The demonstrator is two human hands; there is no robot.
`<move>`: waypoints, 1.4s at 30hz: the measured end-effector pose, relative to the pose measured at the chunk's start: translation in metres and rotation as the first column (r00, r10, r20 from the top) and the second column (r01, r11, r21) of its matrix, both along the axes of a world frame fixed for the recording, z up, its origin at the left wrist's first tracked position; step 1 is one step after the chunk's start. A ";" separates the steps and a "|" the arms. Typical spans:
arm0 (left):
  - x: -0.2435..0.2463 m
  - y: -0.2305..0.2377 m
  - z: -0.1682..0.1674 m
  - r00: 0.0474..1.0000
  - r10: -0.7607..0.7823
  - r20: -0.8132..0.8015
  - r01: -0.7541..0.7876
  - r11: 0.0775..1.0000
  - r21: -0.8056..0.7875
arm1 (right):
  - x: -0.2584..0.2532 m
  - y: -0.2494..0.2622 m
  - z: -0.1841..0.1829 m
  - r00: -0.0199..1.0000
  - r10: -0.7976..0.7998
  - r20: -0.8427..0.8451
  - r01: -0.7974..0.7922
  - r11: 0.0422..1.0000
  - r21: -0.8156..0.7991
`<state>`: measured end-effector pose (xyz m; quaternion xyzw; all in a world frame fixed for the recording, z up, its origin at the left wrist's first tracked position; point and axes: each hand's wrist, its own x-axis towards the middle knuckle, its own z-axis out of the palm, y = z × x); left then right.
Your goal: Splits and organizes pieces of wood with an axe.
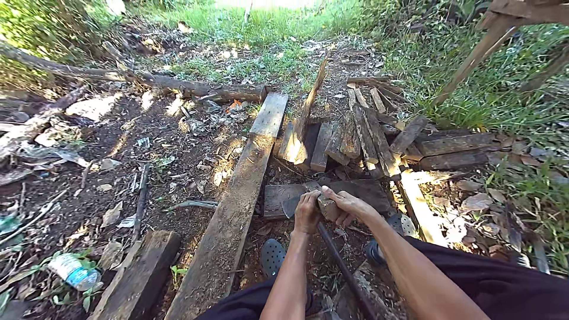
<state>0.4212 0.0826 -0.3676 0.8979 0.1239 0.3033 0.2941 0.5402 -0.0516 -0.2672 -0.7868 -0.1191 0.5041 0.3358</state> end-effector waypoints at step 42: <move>-0.042 0.138 0.093 0.934 0.336 -0.121 -0.357 0.877 -0.321 | -0.098 -0.035 -0.057 0.909 -0.251 -0.334 0.303 0.946 0.114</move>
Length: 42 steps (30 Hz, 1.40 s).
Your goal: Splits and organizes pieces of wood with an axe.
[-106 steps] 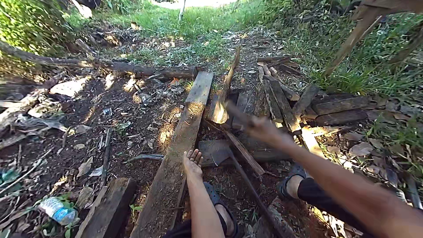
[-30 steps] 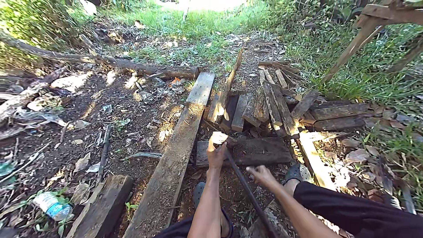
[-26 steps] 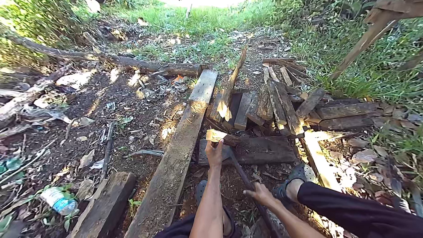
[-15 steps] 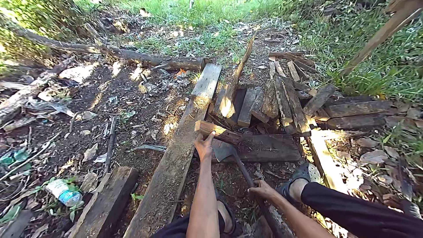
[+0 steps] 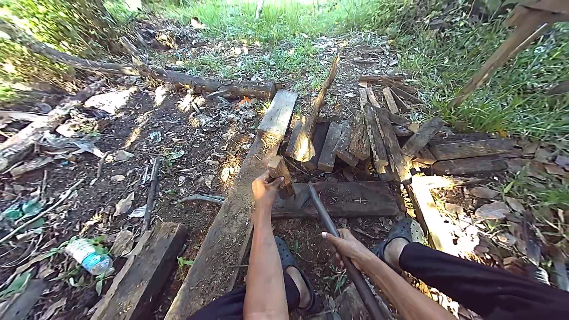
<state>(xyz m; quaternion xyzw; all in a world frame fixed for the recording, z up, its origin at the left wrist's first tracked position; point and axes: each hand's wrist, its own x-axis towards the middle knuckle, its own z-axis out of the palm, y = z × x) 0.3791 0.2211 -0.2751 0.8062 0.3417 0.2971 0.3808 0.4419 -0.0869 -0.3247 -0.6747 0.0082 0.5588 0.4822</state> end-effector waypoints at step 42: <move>0.017 -0.008 -0.026 0.980 -0.183 0.080 0.187 0.981 -0.048 | -0.019 -0.003 0.067 0.550 0.001 0.835 -0.183 0.976 0.120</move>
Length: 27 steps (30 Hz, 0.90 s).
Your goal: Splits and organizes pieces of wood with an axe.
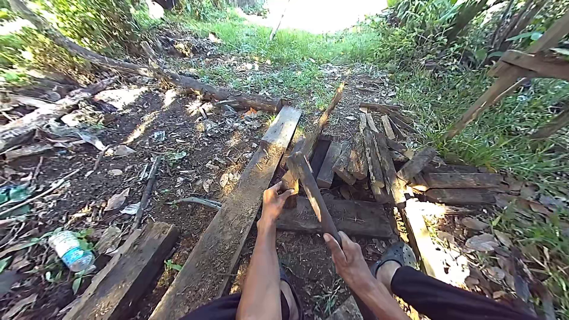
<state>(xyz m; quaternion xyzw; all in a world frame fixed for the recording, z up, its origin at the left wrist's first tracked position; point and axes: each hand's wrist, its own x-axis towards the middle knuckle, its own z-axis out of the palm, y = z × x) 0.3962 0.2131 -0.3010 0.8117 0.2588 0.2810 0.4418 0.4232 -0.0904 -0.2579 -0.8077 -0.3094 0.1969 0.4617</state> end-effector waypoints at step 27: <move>0.001 0.003 0.001 0.998 -0.056 0.012 0.057 0.996 -0.069 | -0.014 0.001 0.109 0.979 0.008 0.203 -0.134 0.777 0.615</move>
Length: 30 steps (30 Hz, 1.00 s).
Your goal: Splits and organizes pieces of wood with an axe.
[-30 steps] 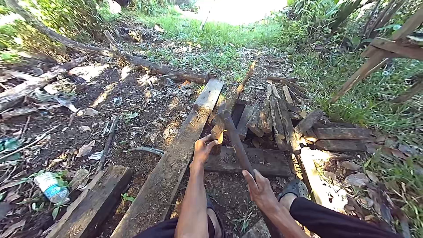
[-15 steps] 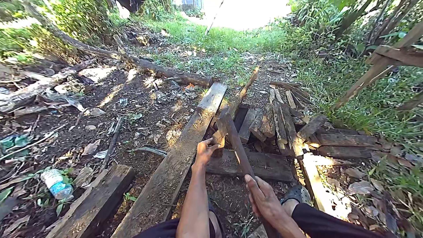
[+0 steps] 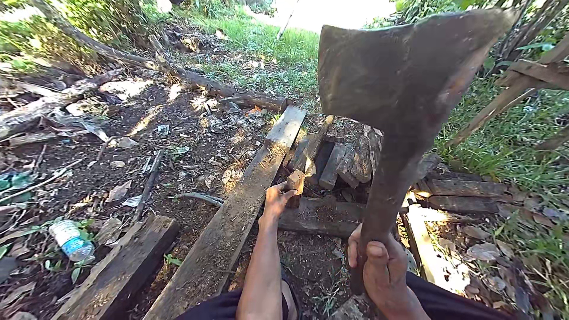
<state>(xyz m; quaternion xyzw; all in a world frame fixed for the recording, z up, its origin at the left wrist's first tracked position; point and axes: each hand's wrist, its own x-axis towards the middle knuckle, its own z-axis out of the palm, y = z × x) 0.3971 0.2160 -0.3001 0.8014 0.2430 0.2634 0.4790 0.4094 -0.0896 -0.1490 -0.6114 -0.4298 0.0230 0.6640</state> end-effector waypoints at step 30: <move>-0.018 -0.019 -0.029 0.961 0.215 0.174 -0.132 0.910 -0.394 | 0.012 -0.012 -0.144 0.957 -0.112 -0.268 -0.065 0.815 -0.576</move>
